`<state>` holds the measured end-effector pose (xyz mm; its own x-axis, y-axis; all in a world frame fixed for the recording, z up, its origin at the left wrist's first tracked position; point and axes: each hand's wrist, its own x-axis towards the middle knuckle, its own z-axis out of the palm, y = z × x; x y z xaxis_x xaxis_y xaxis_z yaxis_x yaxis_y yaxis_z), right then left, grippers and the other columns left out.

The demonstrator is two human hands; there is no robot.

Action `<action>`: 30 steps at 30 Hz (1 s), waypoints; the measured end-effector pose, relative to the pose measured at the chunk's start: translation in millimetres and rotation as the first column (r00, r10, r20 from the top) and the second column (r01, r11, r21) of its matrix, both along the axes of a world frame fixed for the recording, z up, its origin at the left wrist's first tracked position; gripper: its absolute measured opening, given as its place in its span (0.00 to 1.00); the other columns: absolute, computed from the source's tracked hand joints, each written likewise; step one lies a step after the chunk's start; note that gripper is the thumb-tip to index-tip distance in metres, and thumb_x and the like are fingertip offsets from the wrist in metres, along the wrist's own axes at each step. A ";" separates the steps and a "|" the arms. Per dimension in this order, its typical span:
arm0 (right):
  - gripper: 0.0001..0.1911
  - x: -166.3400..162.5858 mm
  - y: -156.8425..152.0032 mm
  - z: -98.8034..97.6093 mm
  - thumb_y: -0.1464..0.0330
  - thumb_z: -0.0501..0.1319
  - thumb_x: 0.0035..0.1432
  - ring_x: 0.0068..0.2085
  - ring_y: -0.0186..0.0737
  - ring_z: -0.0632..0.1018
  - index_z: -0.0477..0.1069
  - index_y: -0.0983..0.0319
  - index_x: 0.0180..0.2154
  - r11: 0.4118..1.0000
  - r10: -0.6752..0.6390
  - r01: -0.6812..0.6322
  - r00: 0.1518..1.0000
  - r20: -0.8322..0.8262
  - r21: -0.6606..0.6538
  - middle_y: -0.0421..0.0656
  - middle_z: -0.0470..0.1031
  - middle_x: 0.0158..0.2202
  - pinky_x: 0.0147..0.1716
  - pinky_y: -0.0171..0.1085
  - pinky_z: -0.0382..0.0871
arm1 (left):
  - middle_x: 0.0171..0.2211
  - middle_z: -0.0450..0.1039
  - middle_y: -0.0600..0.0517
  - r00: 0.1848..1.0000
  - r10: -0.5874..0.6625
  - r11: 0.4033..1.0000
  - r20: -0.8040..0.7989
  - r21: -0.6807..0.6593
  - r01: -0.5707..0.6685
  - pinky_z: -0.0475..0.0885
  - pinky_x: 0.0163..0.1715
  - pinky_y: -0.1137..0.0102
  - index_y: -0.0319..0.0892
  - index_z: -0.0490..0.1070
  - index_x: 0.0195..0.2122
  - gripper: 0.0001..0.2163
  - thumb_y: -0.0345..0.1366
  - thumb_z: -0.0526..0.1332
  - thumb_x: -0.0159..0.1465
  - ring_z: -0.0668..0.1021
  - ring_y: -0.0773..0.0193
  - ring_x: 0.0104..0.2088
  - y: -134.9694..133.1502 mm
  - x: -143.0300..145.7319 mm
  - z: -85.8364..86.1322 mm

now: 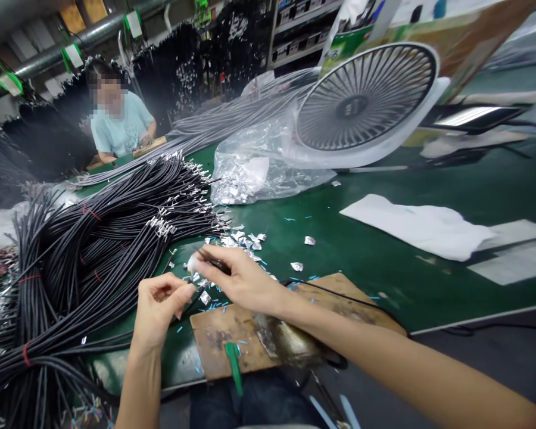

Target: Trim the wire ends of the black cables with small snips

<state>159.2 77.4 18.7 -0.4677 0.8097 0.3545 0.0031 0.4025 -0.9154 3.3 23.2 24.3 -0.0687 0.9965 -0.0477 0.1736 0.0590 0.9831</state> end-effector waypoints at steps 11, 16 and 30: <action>0.13 0.7 -5.7 -2.5 0.65 0.54 0.61 0.38 0.40 0.73 0.71 0.62 0.44 0.980 -0.152 0.132 0.979 0.135 0.151 0.46 0.74 0.38 0.38 0.39 0.65 | 0.20 0.64 0.59 0.939 0.344 0.851 0.028 0.414 -0.324 0.64 0.25 0.75 0.40 0.69 0.21 0.07 0.30 0.68 0.51 0.69 0.72 0.23 -0.1 0.2 -16.8; 0.10 1.3 -6.7 1.9 0.69 0.56 0.59 0.29 0.34 0.71 0.76 0.64 0.38 0.984 -0.109 0.086 0.984 0.142 0.154 0.41 0.72 0.28 0.29 0.34 0.63 | 0.23 0.68 0.58 0.861 0.489 0.692 -0.137 0.662 -0.288 0.65 0.25 0.74 0.42 0.72 0.25 0.06 0.27 0.67 0.52 0.71 0.71 0.25 -3.7 5.9 -20.4; 0.11 1.8 -6.4 3.5 0.71 0.56 0.58 0.25 0.31 0.69 0.77 0.63 0.31 0.994 -0.038 0.030 0.996 0.076 0.104 0.40 0.73 0.24 0.26 0.31 0.61 | 0.24 0.69 0.56 0.744 0.597 0.544 -0.300 0.833 -0.101 0.66 0.22 0.74 0.43 0.73 0.30 0.04 0.26 0.63 0.56 0.72 0.70 0.24 -10.0 8.1 -20.0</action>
